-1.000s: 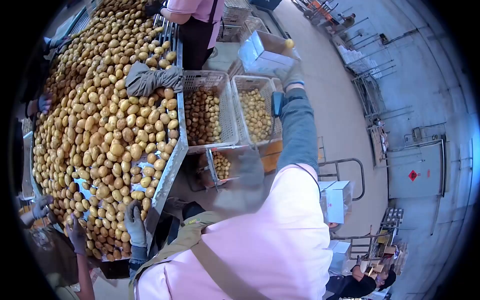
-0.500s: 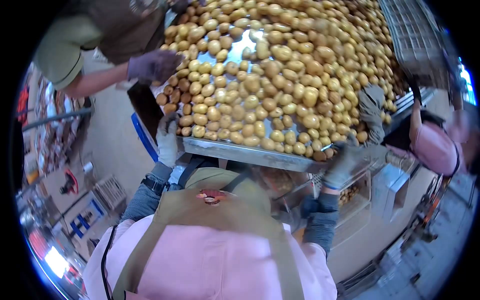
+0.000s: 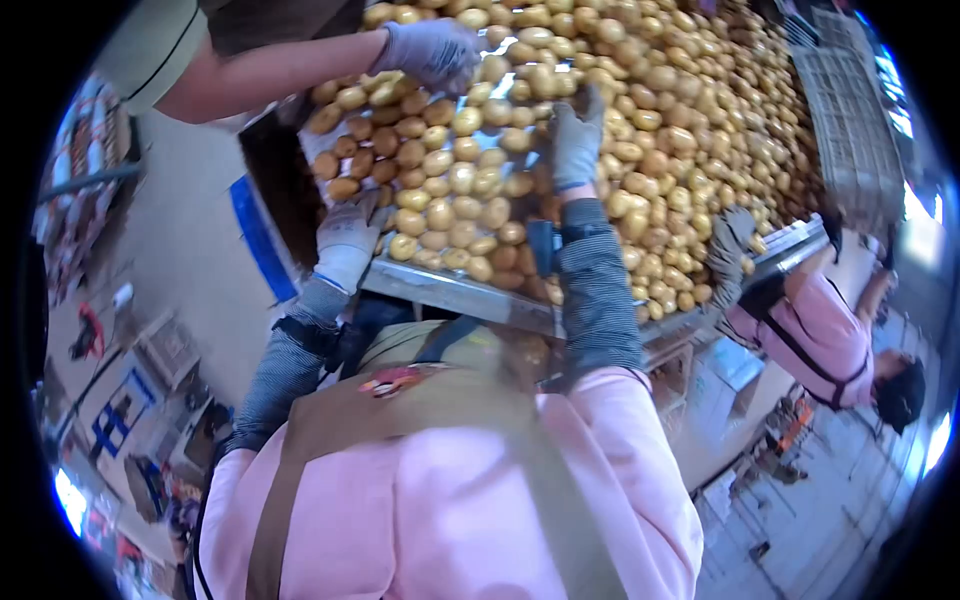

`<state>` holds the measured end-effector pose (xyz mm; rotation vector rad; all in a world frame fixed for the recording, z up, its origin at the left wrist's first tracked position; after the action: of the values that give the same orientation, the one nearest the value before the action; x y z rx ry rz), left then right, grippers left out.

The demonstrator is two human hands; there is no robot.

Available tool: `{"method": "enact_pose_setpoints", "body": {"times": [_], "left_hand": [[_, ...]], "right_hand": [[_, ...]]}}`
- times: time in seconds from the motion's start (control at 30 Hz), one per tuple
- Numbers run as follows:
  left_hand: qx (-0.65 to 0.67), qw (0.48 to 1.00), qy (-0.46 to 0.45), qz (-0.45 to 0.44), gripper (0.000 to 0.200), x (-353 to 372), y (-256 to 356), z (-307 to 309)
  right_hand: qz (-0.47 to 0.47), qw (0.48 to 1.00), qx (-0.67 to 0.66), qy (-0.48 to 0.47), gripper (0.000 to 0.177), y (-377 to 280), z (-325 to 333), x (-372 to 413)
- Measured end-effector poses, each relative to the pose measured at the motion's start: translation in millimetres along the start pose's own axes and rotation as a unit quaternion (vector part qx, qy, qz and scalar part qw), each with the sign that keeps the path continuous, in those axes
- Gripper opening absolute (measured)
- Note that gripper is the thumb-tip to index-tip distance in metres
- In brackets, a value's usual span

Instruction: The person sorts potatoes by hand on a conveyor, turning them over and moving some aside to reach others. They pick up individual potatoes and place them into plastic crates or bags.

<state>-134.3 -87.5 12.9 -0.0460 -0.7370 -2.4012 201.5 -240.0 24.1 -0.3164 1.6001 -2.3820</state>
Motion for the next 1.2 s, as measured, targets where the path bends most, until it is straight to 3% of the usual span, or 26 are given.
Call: {"method": "enact_pose_setpoints", "body": {"times": [0.03, 0.1, 0.17, 0.23, 0.27, 0.3, 0.37, 0.4, 0.5, 0.53, 0.63, 0.67, 0.7, 0.73, 0.77, 0.87, 0.9, 0.97, 1.07, 1.17, 1.2], "left_hand": [[-0.004, 0.999, -0.037, -0.008, 0.036, -11, 0, -9], [-0.008, 0.998, -0.054, 0.024, 0.034, -31, 0, -17], [0.05, 0.998, -0.027, -0.017, 0.031, -31, 7, -2], [0.111, 0.994, 0.009, -0.008, 0.024, -28, 13, 11], [0.127, 0.992, -0.02, 0.014, 0.027, -26, 14, 20], [0.236, 0.971, 0.001, 0.033, 0.028, -24, 13, 21], [0.443, 0.893, 0.033, 0.071, 0.029, -16, 7, 19], [0.534, 0.828, -0.038, 0.167, 0.032, -8, -3, 19], [0.767, 0.577, -0.078, 0.27, 0.033, 4, 6, 22], [0.759, 0.599, -0.032, 0.253, 0.036, 3, 20, 19], [0.713, 0.652, -0.152, 0.21, 0.031, 8, 14, 16], [0.675, 0.675, -0.146, 0.258, 0.025, 8, 22, 13], [0.666, 0.684, -0.163, 0.25, 0.023, 7, 30, 16], [0.656, 0.692, -0.18, 0.243, 0.022, 5, 35, 18], [0.646, 0.7, -0.195, 0.235, 0.02, 4, 40, 18], [0.64, 0.702, -0.204, 0.239, 0.021, 2, 50, 17], [0.64, 0.702, -0.204, 0.237, 0.021, -3, 53, 16], [0.648, 0.696, -0.203, 0.233, 0.022, -2, 53, 13], [0.635, 0.701, -0.2, 0.254, 0.021, -8, 51, 13], [0.625, 0.71, -0.211, 0.247, 0.021, -12, 49, 10], [0.615, 0.716, -0.221, 0.245, 0.021, -13, 50, 11]], "right_hand": [[-0.021, 0.998, -0.042, 0.042, 0.055, -23, 4, 6], [0.072, 0.994, 0.024, 0.078, 0.046, -35, 22, 19], [0.006, 0.995, -0.075, 0.067, 0.041, -41, 32, 43], [-0.048, 0.996, -0.03, 0.068, 0.044, -81, 36, 77], [0.017, 0.996, -0.019, 0.087, 0.044, -79, 35, 80], [-0.002, 0.996, -0.051, 0.074, 0.041, -79, 35, 89], [0.01, 0.999, 0.014, 0.031, 0.035, -51, 34, 85], [0.033, 0.998, 0.056, 0.025, 0.034, -40, 35, 80], [0.008, 0.999, 0.009, 0.053, 0.043, -48, 33, 65], [0.046, 0.996, -0.047, 0.056, 0.053, -68, 29, 64], [0.188, 0.978, 0.033, 0.088, 0.059, -79, 26, 56], [0.171, 0.979, 0.055, 0.094, 0.054, -94, 23, 56], [0.288, 0.916, 0.243, 0.136, 0.038, -86, 28, 41], [0.294, 0.899, 0.3, 0.122, 0.027, -70, 28, 27], [0.299, 0.879, 0.356, 0.106, 0.018, -61, 26, 21], [0.139, 0.806, 0.571, -0.074, 0.024, -46, 28, 26], [0.037, 0.824, 0.552, -0.122, 0.028, -41, 33, 23], [-0.018, 0.824, 0.557, -0.1, 0.027, -47, 40, 28], [0.075, 0.88, 0.469, -0.022, 0.025, -44, 51, 27], [0.206, 0.875, 0.438, -0.005, 0.021, -26, 33, 14], [0.131, 0.85, 0.505, -0.08, 0.025, -24, 26, 1]]}}
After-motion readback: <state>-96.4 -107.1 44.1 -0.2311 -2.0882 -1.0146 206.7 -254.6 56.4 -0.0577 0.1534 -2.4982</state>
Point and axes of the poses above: each hand's wrist, its own x-axis away from the middle knuckle, its own z-axis out of the back of the hand, y = z × x, the point moved 2 cm from there along -x, towards the middle knuckle, and after that the axes turned 8 degrees about x, right-handed, at the moved point
